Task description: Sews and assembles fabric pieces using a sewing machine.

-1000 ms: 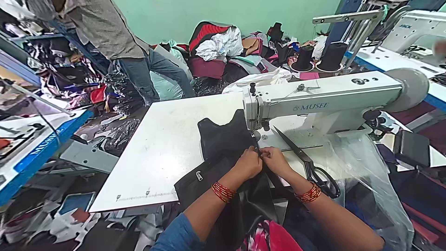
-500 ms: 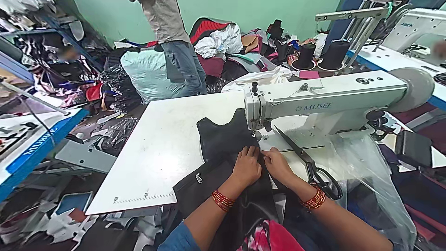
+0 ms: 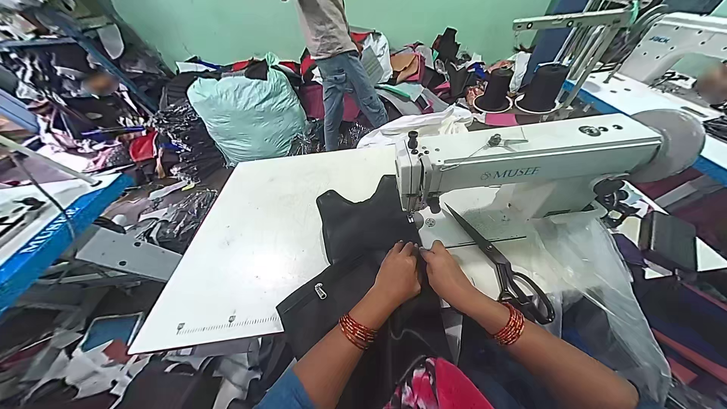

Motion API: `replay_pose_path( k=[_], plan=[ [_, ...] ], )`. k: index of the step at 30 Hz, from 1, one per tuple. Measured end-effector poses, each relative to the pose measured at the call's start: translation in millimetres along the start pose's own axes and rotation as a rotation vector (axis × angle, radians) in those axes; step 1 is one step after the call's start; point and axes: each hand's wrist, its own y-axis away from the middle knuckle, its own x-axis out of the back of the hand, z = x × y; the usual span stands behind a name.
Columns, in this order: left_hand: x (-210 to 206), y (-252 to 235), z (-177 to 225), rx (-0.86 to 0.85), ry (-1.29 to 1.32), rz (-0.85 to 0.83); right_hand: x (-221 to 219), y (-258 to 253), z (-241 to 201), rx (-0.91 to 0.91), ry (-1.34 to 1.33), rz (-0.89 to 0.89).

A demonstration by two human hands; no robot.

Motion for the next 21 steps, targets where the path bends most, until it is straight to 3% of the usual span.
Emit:
replay_pose_path(
  k=[7, 15, 21],
  plan=[
    [-1, 1, -2, 0.002, 0.03, 0.032, -7, 8, -11, 0.069, 0.191, -0.037],
    [2, -2, 0, -0.008, -0.015, -0.053, -20, 13, 1, 0.084, 0.084, 0.147],
    [7, -3, 8, 0.013, -0.092, -0.155, -21, 27, 2, -0.032, -0.014, 0.172]
  ],
)
